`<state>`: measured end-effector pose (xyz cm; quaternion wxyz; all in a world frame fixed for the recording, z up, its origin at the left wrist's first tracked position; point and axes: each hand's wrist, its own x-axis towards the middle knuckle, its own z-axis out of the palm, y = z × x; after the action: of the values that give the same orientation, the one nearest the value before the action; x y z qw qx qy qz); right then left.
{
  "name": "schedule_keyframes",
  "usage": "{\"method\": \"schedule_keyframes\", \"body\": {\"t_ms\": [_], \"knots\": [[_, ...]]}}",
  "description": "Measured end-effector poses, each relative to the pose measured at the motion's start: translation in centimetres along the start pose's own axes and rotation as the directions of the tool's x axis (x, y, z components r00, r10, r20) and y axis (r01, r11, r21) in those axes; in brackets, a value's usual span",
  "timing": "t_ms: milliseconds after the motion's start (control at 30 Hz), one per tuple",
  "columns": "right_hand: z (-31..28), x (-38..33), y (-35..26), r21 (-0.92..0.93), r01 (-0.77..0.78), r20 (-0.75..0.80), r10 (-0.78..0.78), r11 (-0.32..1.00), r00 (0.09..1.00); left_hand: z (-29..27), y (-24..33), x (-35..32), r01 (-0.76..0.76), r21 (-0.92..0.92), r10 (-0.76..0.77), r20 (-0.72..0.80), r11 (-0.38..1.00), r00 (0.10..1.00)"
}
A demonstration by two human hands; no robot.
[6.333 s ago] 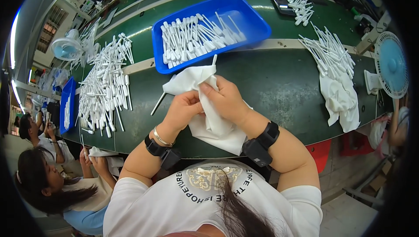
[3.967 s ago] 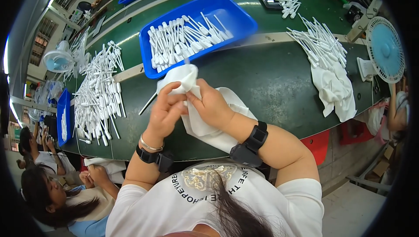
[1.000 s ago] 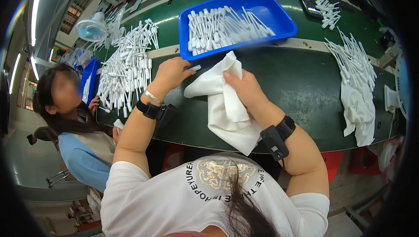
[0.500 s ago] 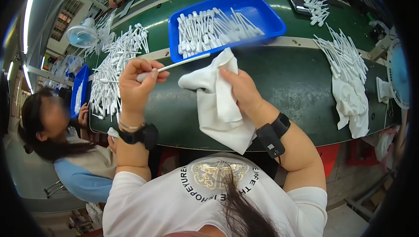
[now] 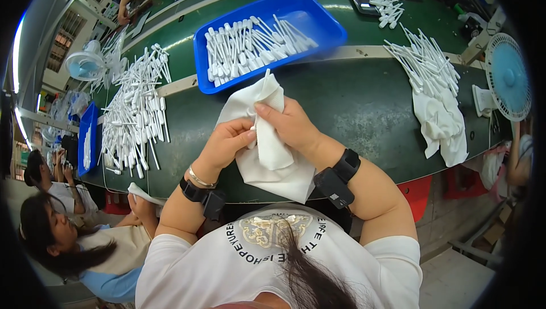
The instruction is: The person picks up a swab from a pile, wipes the handle and tip with a cloth, and places it into a blue tray. This process is repeated for additional swabs, handling them one at a time.
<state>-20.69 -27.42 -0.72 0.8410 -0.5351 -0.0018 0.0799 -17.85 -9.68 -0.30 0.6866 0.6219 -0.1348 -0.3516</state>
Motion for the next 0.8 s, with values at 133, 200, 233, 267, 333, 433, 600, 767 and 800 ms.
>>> {"method": "schedule_keyframes", "body": {"t_ms": [133, 200, 233, 267, 333, 433, 600, 767, 800], "knots": [[0.2, 0.0, 0.1, -0.017, -0.002, 0.042, 0.002, 1.000, 0.999, -0.4, -0.1, -0.2, -0.002, -0.019, 0.003, 0.031, 1.000, 1.000], [0.3, 0.1, -0.1, -0.002, 0.002, -0.003, -0.002, 1.000, 1.000, -0.7, -0.3, -0.2, -0.031, -0.041, 0.032, 0.030, 0.999, 0.999], [0.3, 0.1, -0.3, 0.018, 0.008, -0.049, -0.007, 1.000, 0.999, -0.8, -0.4, -0.2, -0.044, -0.044, 0.044, 0.002, 0.998, 0.999], [0.4, 0.2, -0.5, 0.040, 0.018, -0.096, -0.014, 0.999, 0.995, -1.0, -0.4, -0.2, -0.057, -0.044, 0.056, -0.024, 0.997, 0.998], [0.0, 0.3, -1.4, -0.230, 0.074, -0.113, -0.102, 0.970, 0.988, -1.2, -0.3, -0.2, -0.072, -0.045, 0.070, -0.052, 0.996, 0.996], [-0.7, 0.4, -2.6, -0.698, 0.145, -0.076, -0.274, 0.701, 0.959, -1.1, -0.1, -0.3, -0.094, -0.041, 0.088, -0.140, 0.995, 0.986], [-0.8, 0.4, -2.9, -0.555, -0.032, -0.062, -0.003, 0.831, 0.998, -1.2, 0.1, -0.8, -0.131, -0.039, 0.124, -0.144, 0.991, 0.982], [0.3, -0.1, -2.0, 0.047, -0.098, 0.012, 0.097, 0.994, 0.995, -0.2, -0.3, -1.2, -0.181, -0.023, 0.174, -0.171, 0.983, 0.970], [0.7, -0.2, -1.8, 0.181, -0.146, 0.052, 0.138, 0.973, 0.989, 0.0, -0.5, -1.1, -0.184, 0.038, 0.188, -0.208, 0.982, 0.960]]}}
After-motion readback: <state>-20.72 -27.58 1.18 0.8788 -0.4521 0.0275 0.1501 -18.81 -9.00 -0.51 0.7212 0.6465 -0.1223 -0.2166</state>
